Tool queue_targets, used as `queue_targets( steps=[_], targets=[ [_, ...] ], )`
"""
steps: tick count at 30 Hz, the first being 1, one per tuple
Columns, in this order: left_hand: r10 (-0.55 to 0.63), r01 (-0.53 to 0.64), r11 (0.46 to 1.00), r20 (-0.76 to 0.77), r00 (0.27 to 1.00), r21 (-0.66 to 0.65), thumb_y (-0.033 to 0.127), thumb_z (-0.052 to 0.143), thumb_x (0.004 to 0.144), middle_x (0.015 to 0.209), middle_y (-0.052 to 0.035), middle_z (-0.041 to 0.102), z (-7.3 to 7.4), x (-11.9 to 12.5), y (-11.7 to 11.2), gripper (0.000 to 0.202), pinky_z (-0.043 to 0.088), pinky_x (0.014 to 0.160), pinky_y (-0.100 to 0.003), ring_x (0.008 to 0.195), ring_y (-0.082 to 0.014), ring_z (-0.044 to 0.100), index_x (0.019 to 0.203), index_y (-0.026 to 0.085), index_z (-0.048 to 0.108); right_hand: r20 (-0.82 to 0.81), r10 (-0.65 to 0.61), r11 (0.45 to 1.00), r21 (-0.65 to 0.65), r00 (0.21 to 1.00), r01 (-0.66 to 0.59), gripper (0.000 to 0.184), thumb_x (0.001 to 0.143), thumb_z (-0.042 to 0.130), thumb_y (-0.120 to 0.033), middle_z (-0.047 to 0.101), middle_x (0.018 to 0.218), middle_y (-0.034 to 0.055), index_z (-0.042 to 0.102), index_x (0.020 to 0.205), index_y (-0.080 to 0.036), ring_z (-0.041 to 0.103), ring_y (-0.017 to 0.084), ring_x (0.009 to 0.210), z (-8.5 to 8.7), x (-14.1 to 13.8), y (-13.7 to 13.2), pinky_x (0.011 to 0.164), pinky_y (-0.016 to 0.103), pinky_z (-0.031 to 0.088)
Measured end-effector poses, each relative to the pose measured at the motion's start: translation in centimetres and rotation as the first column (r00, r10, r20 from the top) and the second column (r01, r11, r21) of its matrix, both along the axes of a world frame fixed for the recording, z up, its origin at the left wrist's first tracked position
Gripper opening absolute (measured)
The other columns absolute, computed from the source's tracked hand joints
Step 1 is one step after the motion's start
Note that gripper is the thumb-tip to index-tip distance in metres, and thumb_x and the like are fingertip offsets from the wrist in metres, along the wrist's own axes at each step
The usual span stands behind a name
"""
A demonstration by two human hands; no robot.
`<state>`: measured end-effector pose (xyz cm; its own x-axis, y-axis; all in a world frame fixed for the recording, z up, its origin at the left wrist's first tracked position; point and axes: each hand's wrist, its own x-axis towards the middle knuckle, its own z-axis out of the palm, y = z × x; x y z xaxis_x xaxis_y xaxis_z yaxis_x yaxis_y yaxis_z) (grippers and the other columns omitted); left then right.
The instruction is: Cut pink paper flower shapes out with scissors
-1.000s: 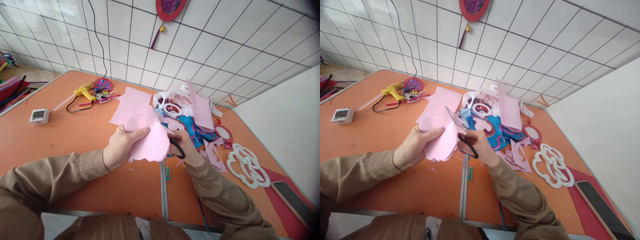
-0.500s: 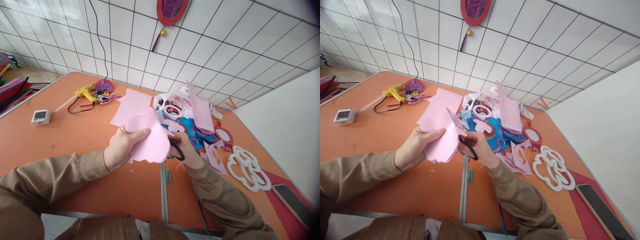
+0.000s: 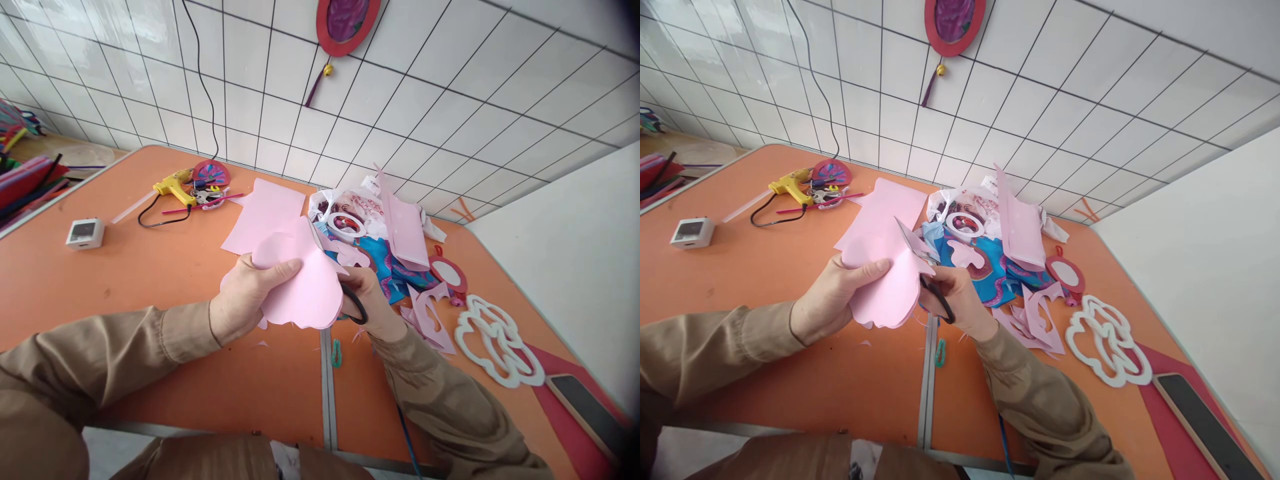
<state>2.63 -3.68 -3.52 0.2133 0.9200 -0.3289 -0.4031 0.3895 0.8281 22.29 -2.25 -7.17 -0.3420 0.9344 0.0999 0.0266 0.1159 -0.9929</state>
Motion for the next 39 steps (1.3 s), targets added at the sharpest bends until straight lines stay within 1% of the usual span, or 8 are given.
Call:
queue_targets(
  steps=[5,10,12,15,19,25,32,39],
  targets=[
    [0.001,-0.001,1.0,-0.022,1.0,-0.013,0.042,0.09,0.062,0.069,-0.0068,0.072,0.0,-0.05,-0.04,0.049,0.044,0.033,-0.023,0.046,-0.0178,0.064,0.094,0.011,0.071,-0.003,-0.019,0.999,-0.031,1.0,0.019,0.043,0.058,0.092,-0.051,0.049,0.059,0.0,0.065,0.062,-0.018,0.039,0.01,0.051,-0.23,0.05,0.05,0.045,0.026,0.038],
    [0.002,-0.002,1.0,-0.013,1.0,-0.02,0.042,0.091,0.061,0.07,-0.0067,0.073,-0.05,-0.08,-0.02,0.049,0.045,0.035,-0.025,0.047,-0.0178,0.064,0.095,0.011,0.071,-0.017,-0.034,0.997,-0.065,0.999,0.033,0.047,0.062,0.086,-0.06,0.049,0.056,0.0008,0.067,0.063,-0.018,0.04,0.011,0.05,-0.58,0.15,0.0,0.042,0.026,0.038],
    [0.003,-0.003,1.0,-0.003,1.0,-0.019,0.041,0.091,0.061,0.069,-0.0064,0.073,-0.04,-0.09,-0.01,0.049,0.046,0.037,-0.025,0.047,-0.0175,0.064,0.095,0.011,0.072,-0.024,-0.033,0.997,-0.066,0.999,0.031,0.046,0.062,0.088,-0.058,0.049,0.055,0.0002,0.066,0.063,-0.018,0.04,0.01,0.047,-0.68,0.18,-0.01,0.04,0.026,0.037],
    [-0.004,0.004,1.0,0.006,1.0,-0.021,0.04,0.091,0.061,0.069,-0.0064,0.073,0.0,-0.07,0.01,0.049,0.047,0.037,-0.024,0.047,-0.0172,0.064,0.095,0.011,0.071,-0.03,-0.015,0.998,-0.061,0.999,0.013,0.042,0.059,0.092,-0.049,0.048,0.052,-0.0015,0.064,0.062,-0.017,0.04,0.009,0.042,-0.71,0.17,0.01,0.037,0.024,0.033],
    [0.003,-0.003,1.0,0.016,1.0,-0.024,0.039,0.092,0.061,0.068,-0.0062,0.073,0.12,-0.01,-0.02,0.048,0.05,0.041,-0.025,0.048,-0.0169,0.064,0.094,0.01,0.071,-0.05,-0.031,0.997,-0.066,0.998,0.027,0.039,0.057,0.094,-0.042,0.048,0.05,-0.0021,0.065,0.06,-0.016,0.041,0.009,0.039,-0.53,-0.05,-0.02,0.035,0.024,0.031],
    [-0.009,0.009,1.0,0.023,1.0,-0.024,0.039,0.091,0.062,0.066,-0.0055,0.072,0.24,-0.05,-0.08,0.047,0.05,0.041,-0.025,0.047,-0.017,0.064,0.094,0.011,0.07,-0.068,-0.035,0.996,-0.085,0.997,0.029,0.041,0.052,0.095,-0.042,0.048,0.047,-0.0028,0.063,0.059,-0.017,0.039,0.008,0.036,-0.26,-0.22,-0.05,0.033,0.023,0.032],
    [-0.026,0.026,1.0,0.018,0.999,0.004,0.043,0.091,0.06,0.063,-0.0049,0.071,-0.04,-0.07,0.01,0.049,0.044,0.031,-0.024,0.041,-0.0177,0.062,0.09,0.01,0.07,-0.054,0.051,0.998,-0.035,0.997,-0.053,0.034,0.06,0.093,-0.041,0.05,0.05,-0.0031,0.071,0.071,-0.016,0.041,0.008,0.037,-0.31,0.2,0.1,0.035,0.022,0.037],
    [0.002,-0.002,1.0,0.057,0.998,0.007,0.039,0.092,0.059,0.067,-0.0054,0.074,-0.06,0.12,-0.08,0.047,0.051,0.038,-0.024,0.047,-0.0177,0.066,0.089,0.01,0.071,-0.015,0.032,0.999,0.028,0.999,-0.031,0.034,0.065,0.09,-0.045,0.051,0.05,-0.0018,0.072,0.069,-0.017,0.041,0.009,0.039,-0.23,-0.13,-0.05,0.036,0.023,0.036]
  ],
)
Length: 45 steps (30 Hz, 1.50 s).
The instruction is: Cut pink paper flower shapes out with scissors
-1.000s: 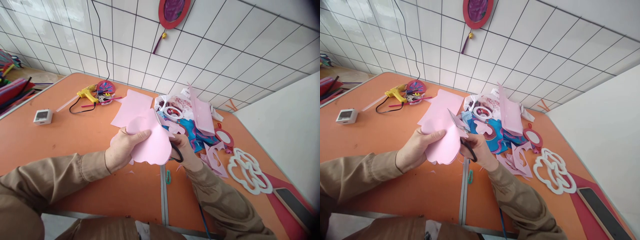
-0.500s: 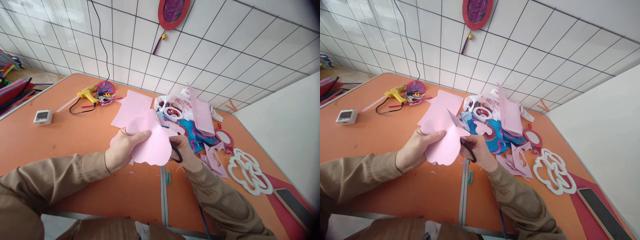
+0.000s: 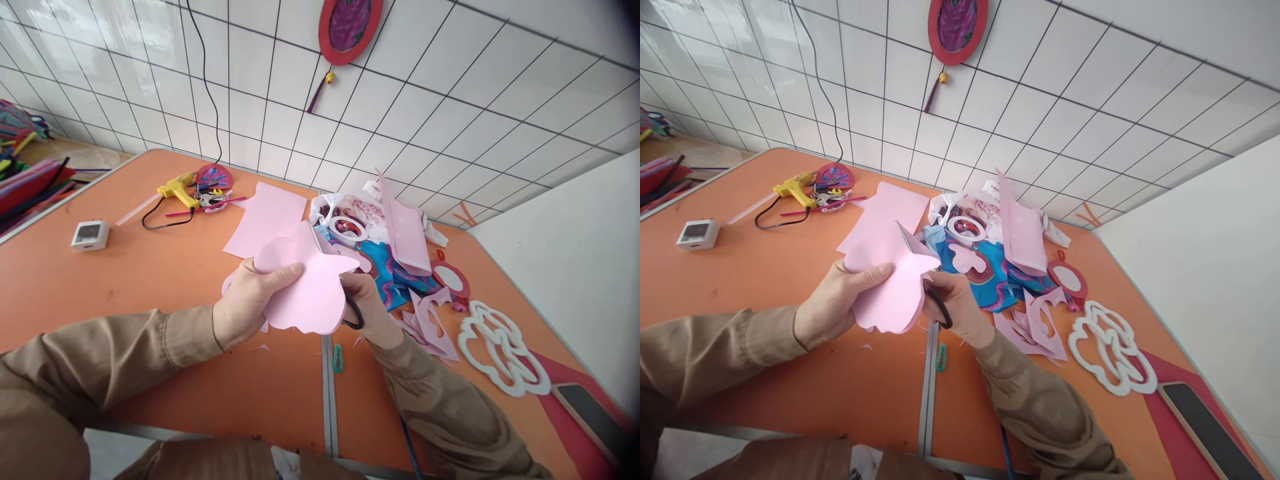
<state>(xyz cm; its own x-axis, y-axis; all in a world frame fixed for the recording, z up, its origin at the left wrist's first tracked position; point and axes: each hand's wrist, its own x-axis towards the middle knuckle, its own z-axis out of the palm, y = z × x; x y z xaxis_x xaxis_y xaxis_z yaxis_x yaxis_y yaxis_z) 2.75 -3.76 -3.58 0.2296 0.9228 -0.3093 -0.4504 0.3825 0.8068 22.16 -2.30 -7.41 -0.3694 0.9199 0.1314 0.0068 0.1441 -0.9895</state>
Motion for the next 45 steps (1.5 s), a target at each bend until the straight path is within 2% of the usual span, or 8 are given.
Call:
queue_targets(
  steps=[6,13,18,23,30,38,45],
  targets=[
    [0.011,-0.011,1.0,0.016,1.0,0.012,0.038,0.092,0.06,0.07,-0.006,0.075,-0.2,-0.08,-0.04,0.044,0.053,0.043,-0.024,0.051,-0.0175,0.067,0.089,0.01,0.072,0.002,-0.003,0.995,0.095,1.0,0.003,0.038,0.064,0.09,-0.045,0.05,0.05,-0.0018,0.065,0.06,-0.017,0.038,0.009,0.044,0.83,-0.68,0.0,0.041,0.024,0.034],
    [0.01,-0.01,1.0,0.03,0.999,0.018,0.038,0.093,0.059,0.07,-0.0055,0.075,-0.27,-0.06,0.01,0.042,0.055,0.047,-0.025,0.053,-0.0173,0.067,0.086,0.011,0.073,0.013,-0.03,0.989,0.144,0.999,0.028,0.036,0.066,0.088,-0.043,0.055,0.054,-0.0005,0.067,0.061,-0.016,0.042,0.01,0.049,0.62,-0.69,0.01,0.047,0.025,0.038],
    [0.006,-0.007,1.0,0.023,1.0,0.019,0.039,0.093,0.059,0.069,-0.0052,0.074,-0.14,0.0,0.01,0.043,0.054,0.046,-0.026,0.051,-0.0171,0.066,0.086,0.011,0.073,0.029,-0.035,0.987,0.161,0.999,0.03,0.038,0.067,0.087,-0.047,0.051,0.053,-0.0023,0.065,0.061,-0.017,0.041,0.009,0.047,0.57,-0.61,-0.01,0.047,0.024,0.039],
    [-0.001,0.001,1.0,0.005,1.0,0.007,0.039,0.092,0.06,0.067,-0.0052,0.073,-0.07,-0.1,0.0,0.043,0.052,0.044,-0.026,0.051,-0.0177,0.066,0.085,0.011,0.073,0.077,-0.042,0.99,0.139,0.996,0.031,0.045,0.066,0.085,-0.055,0.046,0.047,-0.0024,0.061,0.056,-0.019,0.036,0.01,0.043,0.56,-0.54,-0.06,0.041,0.024,0.034],
    [-0.014,0.014,1.0,0.026,1.0,0.013,0.039,0.092,0.061,0.071,-0.0066,0.074,-0.35,-0.08,0.01,0.044,0.054,0.042,-0.025,0.054,-0.0184,0.068,0.087,0.01,0.073,0.08,-0.048,0.996,0.075,0.996,0.042,0.045,0.063,0.086,-0.057,0.046,0.046,-0.0025,0.062,0.058,-0.019,0.036,0.01,0.041,0.6,-0.55,-0.19,0.038,0.024,0.032],
    [-0.014,0.014,1.0,-0.009,1.0,0.01,0.041,0.092,0.06,0.069,-0.0074,0.074,-0.3,-0.15,0.04,0.048,0.051,0.039,-0.025,0.049,-0.0183,0.066,0.09,0.009,0.072,0.109,-0.037,0.999,0.038,0.993,0.033,0.036,0.068,0.086,-0.043,0.046,0.044,-0.0038,0.063,0.06,-0.017,0.036,0.008,0.039,0.28,-0.21,-0.43,0.038,0.023,0.03],
    [-0.004,0.004,1.0,-0.004,1.0,-0.007,0.039,0.092,0.06,0.07,-0.0079,0.074,0.08,-0.06,-0.06,0.045,0.052,0.042,-0.026,0.052,-0.019,0.067,0.087,0.01,0.072,0.132,-0.029,0.999,-0.012,0.991,0.031,0.042,0.068,0.085,-0.045,0.047,0.042,-0.0034,0.056,0.055,-0.018,0.04,0.009,0.037,0.2,0.03,-0.43,0.037,0.023,0.033]
  ],
)
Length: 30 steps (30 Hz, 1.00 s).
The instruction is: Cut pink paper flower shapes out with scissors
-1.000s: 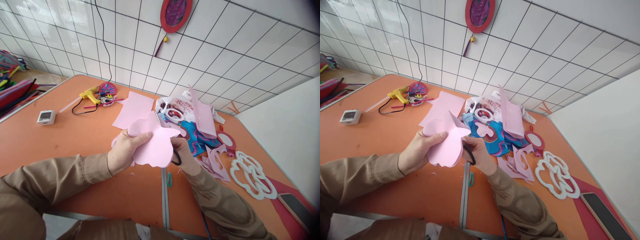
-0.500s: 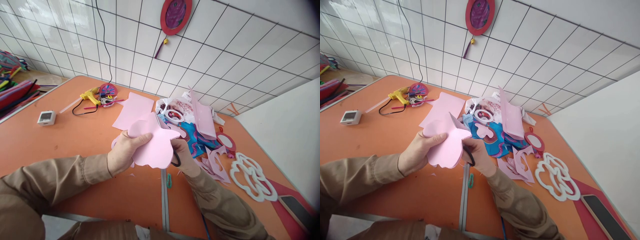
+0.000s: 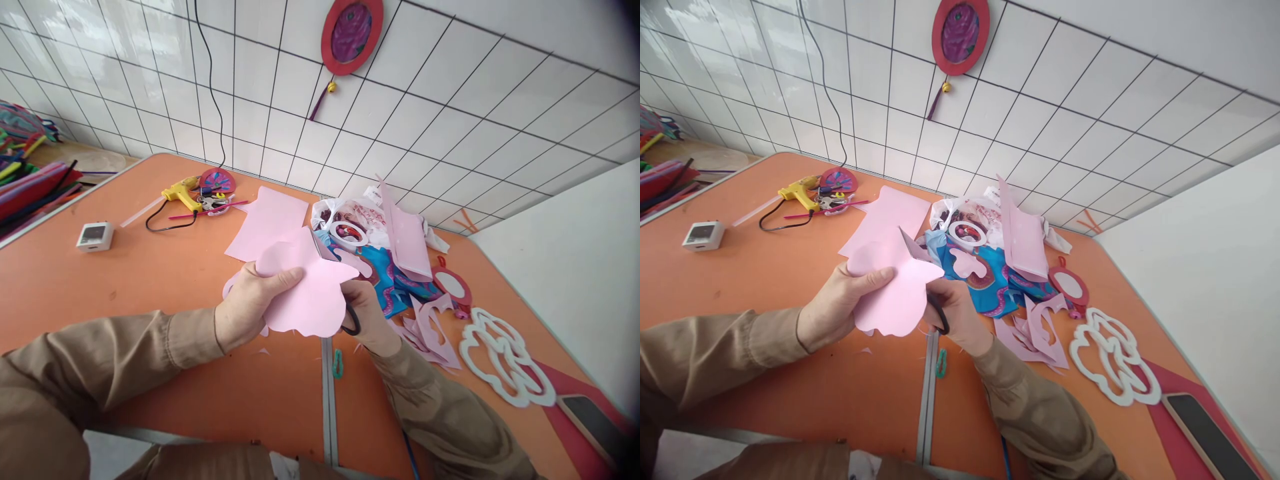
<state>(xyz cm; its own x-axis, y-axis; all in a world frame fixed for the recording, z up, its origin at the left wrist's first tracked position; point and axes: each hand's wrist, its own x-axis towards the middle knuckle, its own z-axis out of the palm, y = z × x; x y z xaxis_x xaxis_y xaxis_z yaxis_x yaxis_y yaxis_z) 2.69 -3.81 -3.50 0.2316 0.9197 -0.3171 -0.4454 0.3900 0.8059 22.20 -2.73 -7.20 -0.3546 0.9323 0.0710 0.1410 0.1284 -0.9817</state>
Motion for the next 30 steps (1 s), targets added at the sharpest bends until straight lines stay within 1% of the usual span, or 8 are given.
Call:
queue_targets(
  steps=[4,9,15,18,21,24,26,30],
  targets=[
    [-0.016,0.017,1.0,-0.034,0.999,0.002,0.04,0.091,0.062,0.065,-0.007,0.072,0.1,-0.1,0.0,0.045,0.049,0.038,-0.026,0.047,-0.0183,0.064,0.088,0.01,0.071,-0.002,-0.007,1.0,-0.027,1.0,0.007,0.044,0.066,0.086,-0.045,0.047,0.041,-0.0036,0.053,0.053,-0.018,0.042,0.009,0.035,0.2,-0.1,-0.1,0.034,0.022,0.033],
    [-0.03,0.03,1.0,-0.066,0.997,-0.001,0.042,0.089,0.064,0.063,-0.0073,0.072,0.2,-0.2,0.0,0.044,0.046,0.035,-0.025,0.044,-0.0186,0.063,0.088,0.01,0.071,-0.027,-0.011,0.999,-0.04,1.0,0.01,0.039,0.066,0.086,-0.043,0.049,0.042,-0.0037,0.057,0.058,-0.018,0.045,0.01,0.035,0.2,-0.1,-0.2,0.034,0.021,0.035],
    [-0.005,0.002,0.997,0.044,0.999,0.075,0.031,0.088,0.07,0.073,-0.0084,0.077,0.6,-0.5,0.6,0.036,0.06,0.054,-0.029,0.054,-0.0197,0.07,0.095,0.01,0.072,-0.084,-0.008,0.994,-0.107,0.996,-0.001,0.03,0.072,0.08,-0.04,0.052,0.046,-0.0063,0.061,0.076,-0.017,0.047,0.008,0.034,0.9,-0.2,0.2,0.035,0.02,0.037],
    [0.017,-0.033,0.985,0.096,0.995,0.168,0.03,0.089,0.069,0.08,-0.0092,0.079,1.0,-1.0,1.2,0.034,0.062,0.059,-0.03,0.065,-0.0227,0.074,0.094,0.012,0.074,-0.025,0.018,0.971,-0.237,1.0,-0.024,0.035,0.069,0.081,-0.034,0.055,0.05,-0.0077,0.059,0.092,-0.018,0.054,0.012,0.04,1.5,-0.1,0.3,0.039,0.022,0.041],
    [0.029,-0.052,0.97,0.099,0.995,0.237,0.03,0.09,0.068,0.08,-0.0072,0.079,1.7,-1.5,1.7,0.032,0.062,0.06,-0.029,0.066,-0.0217,0.074,0.091,0.014,0.075,0.123,0.151,0.939,-0.327,0.981,-0.103,0.043,0.063,0.083,-0.026,0.057,0.06,-0.0079,0.054,0.095,-0.021,0.057,0.013,0.049,1.7,-0.2,0.1,0.047,0.025,0.044],
    [0.067,-0.087,0.958,0.083,0.994,0.272,0.029,0.091,0.066,0.084,-0.0077,0.079,2.3,-1.8,1.9,0.033,0.063,0.063,-0.03,0.069,-0.0226,0.075,0.09,0.014,0.075,0.394,0.26,0.961,-0.199,0.882,-0.194,0.039,0.062,0.084,-0.023,0.056,0.061,-0.0087,0.054,0.086,-0.021,0.049,0.01,0.053,1.8,-0.7,-0.5,0.05,0.023,0.038],
    [0.088,-0.1,0.951,0.056,0.995,0.294,0.031,0.091,0.064,0.087,-0.0092,0.08,2.5,-1.9,2.0,0.035,0.063,0.065,-0.032,0.073,-0.0252,0.076,0.091,0.014,0.076,0.588,0.236,0.964,-0.044,0.774,-0.26,0.036,0.063,0.087,-0.024,0.056,0.061,-0.0081,0.056,0.081,-0.021,0.047,0.01,0.054,1.9,-1.1,-1.2,0.052,0.023,0.034],
    [0.065,-0.06,0.943,-0.004,0.998,0.327,0.033,0.092,0.064,0.084,-0.0089,0.079,2.2,-2.0,2.1,0.032,0.062,0.061,-0.03,0.073,-0.0254,0.076,0.085,0.015,0.077,0.782,0.196,0.897,0.101,0.592,-0.43,0.028,0.072,0.084,-0.029,0.067,0.068,-0.003,0.062,0.085,-0.019,0.056,0.014,0.061,1.9,-2.0,-2.9,0.056,0.025,0.03]
  ],
)
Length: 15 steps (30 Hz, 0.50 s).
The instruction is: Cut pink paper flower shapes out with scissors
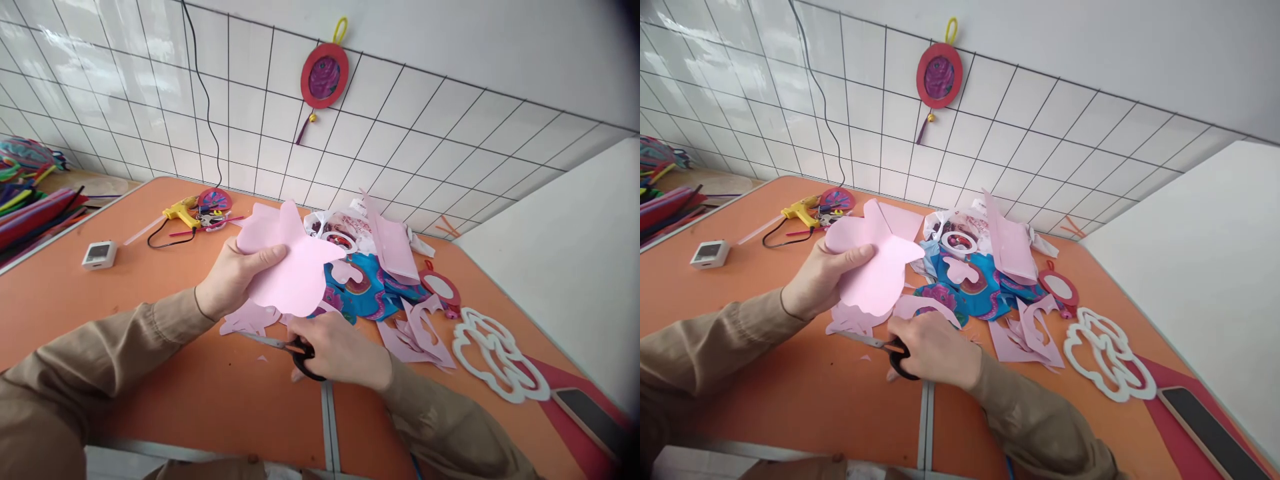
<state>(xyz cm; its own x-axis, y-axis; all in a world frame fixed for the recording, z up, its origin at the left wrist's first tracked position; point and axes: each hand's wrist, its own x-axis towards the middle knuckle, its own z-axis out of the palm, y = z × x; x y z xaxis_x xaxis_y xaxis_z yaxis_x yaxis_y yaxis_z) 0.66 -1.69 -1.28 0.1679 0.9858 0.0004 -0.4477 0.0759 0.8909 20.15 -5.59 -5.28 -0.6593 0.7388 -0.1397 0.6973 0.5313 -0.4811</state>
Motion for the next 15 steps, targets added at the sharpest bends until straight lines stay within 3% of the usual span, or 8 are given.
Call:
queue_targets(
  steps=[4,7,15],
  targets=[
    [-0.056,0.057,0.998,-0.034,0.998,0.014,0.031,0.091,0.066,0.081,-0.0064,0.079,-0.2,-0.1,0.1,0.028,0.061,0.058,-0.029,0.067,-0.0226,0.074,0.085,0.017,0.078,0.18,0.151,0.981,0.097,0.972,-0.171,0.017,0.084,0.073,-0.031,0.074,0.078,0.0034,0.063,0.089,-0.018,0.064,0.017,0.068,-0.4,-0.7,-1.0,0.056,0.029,0.025],
    [-0.088,0.09,0.995,-0.056,0.995,0.051,0.028,0.09,0.067,0.081,-0.0051,0.079,-0.1,-0.1,0.2,0.025,0.061,0.057,-0.028,0.067,-0.0217,0.074,0.087,0.018,0.079,0.282,0.234,0.959,0.093,0.93,-0.269,0.012,0.087,0.066,-0.024,0.075,0.085,0.0056,0.064,0.097,-0.018,0.066,0.019,0.073,-0.5,-0.9,-1.1,0.057,0.031,0.022],
    [-0.181,0.189,0.981,-0.174,0.968,0.032,0.029,0.092,0.063,0.079,-0.0075,0.078,-0.5,0.0,0.6,0.027,0.06,0.055,-0.028,0.065,-0.0231,0.074,0.083,0.015,0.079,0.408,0.235,0.945,0.117,0.882,-0.306,0.023,0.086,0.06,-0.012,0.072,0.084,0.0082,0.056,0.108,-0.013,0.067,0.022,0.073,-0.2,-1.4,-1.4,0.056,0.032,0.024]
  ],
)
